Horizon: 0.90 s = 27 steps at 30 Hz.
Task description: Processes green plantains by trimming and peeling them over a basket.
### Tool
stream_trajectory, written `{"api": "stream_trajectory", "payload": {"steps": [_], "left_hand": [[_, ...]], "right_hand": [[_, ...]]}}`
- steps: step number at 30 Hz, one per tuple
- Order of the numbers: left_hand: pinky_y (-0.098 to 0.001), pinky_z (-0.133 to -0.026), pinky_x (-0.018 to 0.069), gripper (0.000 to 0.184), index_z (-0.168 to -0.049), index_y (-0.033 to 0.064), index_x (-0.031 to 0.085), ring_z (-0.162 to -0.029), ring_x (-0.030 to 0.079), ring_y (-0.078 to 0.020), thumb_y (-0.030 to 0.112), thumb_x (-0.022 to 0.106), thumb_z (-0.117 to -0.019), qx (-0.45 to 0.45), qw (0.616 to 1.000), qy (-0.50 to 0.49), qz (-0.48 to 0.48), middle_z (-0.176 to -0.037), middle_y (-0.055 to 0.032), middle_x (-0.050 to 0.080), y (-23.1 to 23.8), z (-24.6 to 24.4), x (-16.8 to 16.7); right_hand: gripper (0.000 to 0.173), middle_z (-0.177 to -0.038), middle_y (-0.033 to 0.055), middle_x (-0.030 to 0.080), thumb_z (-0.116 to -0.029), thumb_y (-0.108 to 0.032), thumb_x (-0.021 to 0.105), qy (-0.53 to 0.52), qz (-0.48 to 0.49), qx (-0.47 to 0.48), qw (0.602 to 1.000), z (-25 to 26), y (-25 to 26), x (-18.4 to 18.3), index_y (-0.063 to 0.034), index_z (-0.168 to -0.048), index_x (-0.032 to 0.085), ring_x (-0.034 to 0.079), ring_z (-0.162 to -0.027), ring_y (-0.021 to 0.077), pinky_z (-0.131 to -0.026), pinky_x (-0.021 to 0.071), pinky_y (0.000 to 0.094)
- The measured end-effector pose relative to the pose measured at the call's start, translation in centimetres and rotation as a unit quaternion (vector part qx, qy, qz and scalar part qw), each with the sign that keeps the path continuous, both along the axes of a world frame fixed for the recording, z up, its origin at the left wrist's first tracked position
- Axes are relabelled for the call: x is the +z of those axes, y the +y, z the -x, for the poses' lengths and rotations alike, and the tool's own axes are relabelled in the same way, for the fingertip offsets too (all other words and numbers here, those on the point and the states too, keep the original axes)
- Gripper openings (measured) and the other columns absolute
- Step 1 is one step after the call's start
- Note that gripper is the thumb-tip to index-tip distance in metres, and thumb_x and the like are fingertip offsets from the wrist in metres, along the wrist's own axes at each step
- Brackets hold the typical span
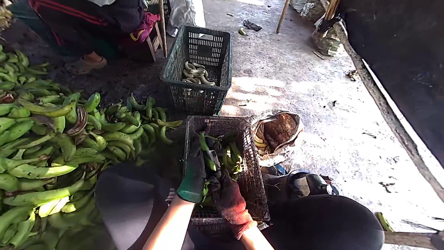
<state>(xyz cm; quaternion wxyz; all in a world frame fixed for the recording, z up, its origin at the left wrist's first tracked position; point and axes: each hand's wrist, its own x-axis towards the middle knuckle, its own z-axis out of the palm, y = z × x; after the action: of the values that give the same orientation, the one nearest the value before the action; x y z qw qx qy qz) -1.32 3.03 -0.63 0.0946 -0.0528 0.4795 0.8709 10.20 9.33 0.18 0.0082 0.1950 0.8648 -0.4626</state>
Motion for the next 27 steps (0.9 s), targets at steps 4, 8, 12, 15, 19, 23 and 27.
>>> {"api": "stream_trajectory", "payload": {"steps": [4, 8, 12, 15, 19, 23, 27], "left_hand": [[-0.0317, -0.092, 0.0559, 0.039, -0.136, 0.0015, 0.05, -0.103, 0.065, -0.0135, 0.021, 0.053, -0.1014, -0.067, 0.995, 0.061, 0.047, -0.116, -0.0097, 0.065, -1.6, 1.1, 1.1], [-0.0315, -0.087, 0.0556, 0.023, -0.12, 0.0096, 0.06, -0.098, 0.065, -0.0132, 0.017, 0.055, -0.0993, -0.11, 0.993, 0.035, 0.008, -0.107, -0.0046, 0.067, -2.3, 2.4, 0.9], [-0.0213, -0.082, 0.0548, 0.019, -0.118, 0.0016, 0.057, -0.09, 0.064, -0.0054, 0.004, 0.044, -0.1044, 0.001, 0.999, -0.016, 0.043, -0.098, -0.0024, 0.065, -0.6, 0.9, 1.8], [-0.0188, -0.094, 0.0479, 0.026, -0.124, -0.0078, 0.057, -0.103, 0.06, -0.0041, 0.004, 0.043, -0.106, 0.021, 0.987, 0.008, 0.161, -0.114, -0.0092, 0.063, 0.1, -0.5, 1.0], [-0.0177, -0.097, 0.0457, 0.034, -0.129, -0.0122, 0.053, -0.106, 0.058, -0.0037, 0.008, 0.035, -0.1091, 0.071, 0.981, 0.032, 0.175, -0.118, -0.0138, 0.061, 0.7, -1.0, 0.7], [-0.0177, -0.1, 0.0449, 0.038, -0.135, -0.0139, 0.047, -0.11, 0.057, -0.0028, 0.011, 0.035, -0.109, 0.068, 0.989, 0.058, 0.121, -0.124, -0.0138, 0.06, 1.3, -1.3, 0.1], [-0.0207, -0.081, 0.0517, 0.033, -0.132, -0.0021, 0.054, -0.092, 0.06, -0.0036, 0.016, 0.037, -0.1107, -0.009, 0.996, -0.066, 0.054, -0.112, -0.0058, 0.063, 5.3, -0.9, 0.8]], "right_hand": [[0.038, -0.073, -0.0007, 0.066, -0.1009, -0.037, 0.051, -0.008, 0.218, 0.031, 0.975, -0.1, 2.8, 2.3, -0.004, -0.119, 0.058, 0.061, -0.053, 0.0085, -0.049, 0.0549, 0.0279], [0.032, -0.072, -0.0005, 0.067, -0.1013, -0.039, 0.052, -0.106, 0.284, 0.094, 0.948, 0.0, 6.1, 4.4, -0.0089, -0.112, 0.057, 0.06, -0.049, 0.0092, -0.045, 0.0515, 0.0243], [0.026, -0.068, -0.0022, 0.066, -0.1015, -0.03, 0.05, -0.073, 0.291, 0.044, 0.953, 0.0, 5.0, 3.7, -0.0066, -0.112, 0.054, 0.059, -0.047, 0.007, -0.044, 0.0511, 0.023], [0.03, -0.071, -0.0024, 0.065, -0.0985, -0.029, 0.053, -0.023, 0.278, 0.009, 0.96, 0.1, 3.1, 1.3, -0.0028, -0.113, 0.057, 0.06, -0.052, 0.0068, -0.05, 0.0534, 0.0251], [0.025, -0.071, -0.0035, 0.063, -0.0961, -0.026, 0.054, 0.005, 0.268, -0.009, 0.963, 0.5, 1.9, -0.7, -0.0037, -0.107, 0.057, 0.059, -0.053, 0.0054, -0.051, 0.0532, 0.0247], [0.022, -0.076, 0.0026, 0.064, -0.1023, -0.019, 0.049, -0.085, 0.266, 0.022, 0.96, 1.7, 3.0, 0.6, -0.0019, -0.115, 0.056, 0.061, -0.056, 0.0103, -0.054, 0.0547, 0.0285], [0.028, -0.079, 0.0057, 0.064, -0.1079, -0.022, 0.045, -0.13, 0.264, 0.026, 0.955, 2.8, 7.5, 2.2, -0.0011, -0.123, 0.055, 0.063, -0.06, 0.0129, -0.056, 0.0555, 0.0303]]}}
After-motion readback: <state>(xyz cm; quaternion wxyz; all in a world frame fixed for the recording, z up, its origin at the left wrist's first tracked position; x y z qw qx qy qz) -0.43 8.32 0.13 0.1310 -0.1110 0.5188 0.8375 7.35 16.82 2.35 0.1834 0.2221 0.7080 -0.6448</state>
